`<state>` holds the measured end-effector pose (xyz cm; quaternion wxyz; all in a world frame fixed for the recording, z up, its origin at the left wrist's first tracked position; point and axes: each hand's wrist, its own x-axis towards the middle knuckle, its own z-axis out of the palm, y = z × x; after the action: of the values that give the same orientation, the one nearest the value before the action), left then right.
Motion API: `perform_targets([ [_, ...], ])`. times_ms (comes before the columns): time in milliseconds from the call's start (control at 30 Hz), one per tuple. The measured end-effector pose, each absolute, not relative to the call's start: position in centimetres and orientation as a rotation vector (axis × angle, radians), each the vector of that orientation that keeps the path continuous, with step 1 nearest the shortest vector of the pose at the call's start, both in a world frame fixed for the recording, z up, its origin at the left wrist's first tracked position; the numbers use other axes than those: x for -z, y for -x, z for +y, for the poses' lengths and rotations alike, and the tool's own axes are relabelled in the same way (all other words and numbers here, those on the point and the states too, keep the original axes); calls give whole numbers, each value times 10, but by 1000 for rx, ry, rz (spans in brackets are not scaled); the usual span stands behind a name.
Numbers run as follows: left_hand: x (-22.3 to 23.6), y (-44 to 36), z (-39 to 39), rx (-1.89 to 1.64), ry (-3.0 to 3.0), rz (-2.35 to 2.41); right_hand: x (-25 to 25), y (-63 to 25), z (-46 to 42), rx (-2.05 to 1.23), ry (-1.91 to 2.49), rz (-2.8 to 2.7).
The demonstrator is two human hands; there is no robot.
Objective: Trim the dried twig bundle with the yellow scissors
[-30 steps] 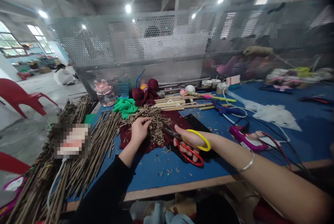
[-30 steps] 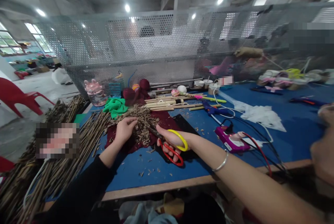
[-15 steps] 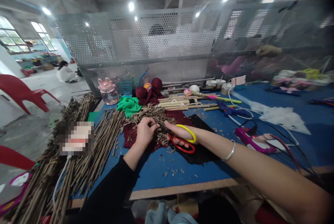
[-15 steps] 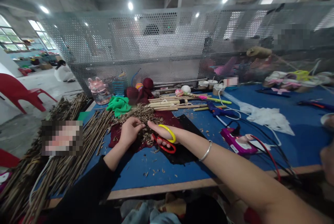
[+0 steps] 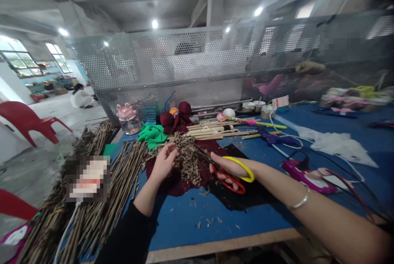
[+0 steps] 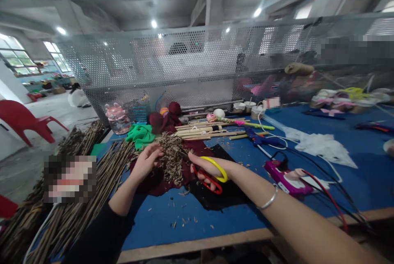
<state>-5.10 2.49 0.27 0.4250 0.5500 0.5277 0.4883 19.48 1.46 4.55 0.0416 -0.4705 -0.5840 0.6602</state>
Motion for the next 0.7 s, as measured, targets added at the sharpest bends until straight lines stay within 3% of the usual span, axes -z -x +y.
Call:
perform_targets([
  [67,-4,56,26,-1266,-1463,1449,-51,-201,12,-1901,1469,-1940],
  [200,-2,59,24,-1279,-1792,1718,-64,-207,7,-1101,1465,-2517],
  [300,-3,54,18,-1132,-1949,1819,-68,-206,5,-781,1447,-2654],
  [367,-5,49,13,-1077,-2024,1819,-68,-204,6,-864,1480,-2648],
  [533,-6,40,11,-1131,-2065,1603,-68,-193,7,-1480,1542,-2298],
  [700,3,38,15,-1196,-1855,1512,-73,-186,6,-1622,1486,-2180],
])
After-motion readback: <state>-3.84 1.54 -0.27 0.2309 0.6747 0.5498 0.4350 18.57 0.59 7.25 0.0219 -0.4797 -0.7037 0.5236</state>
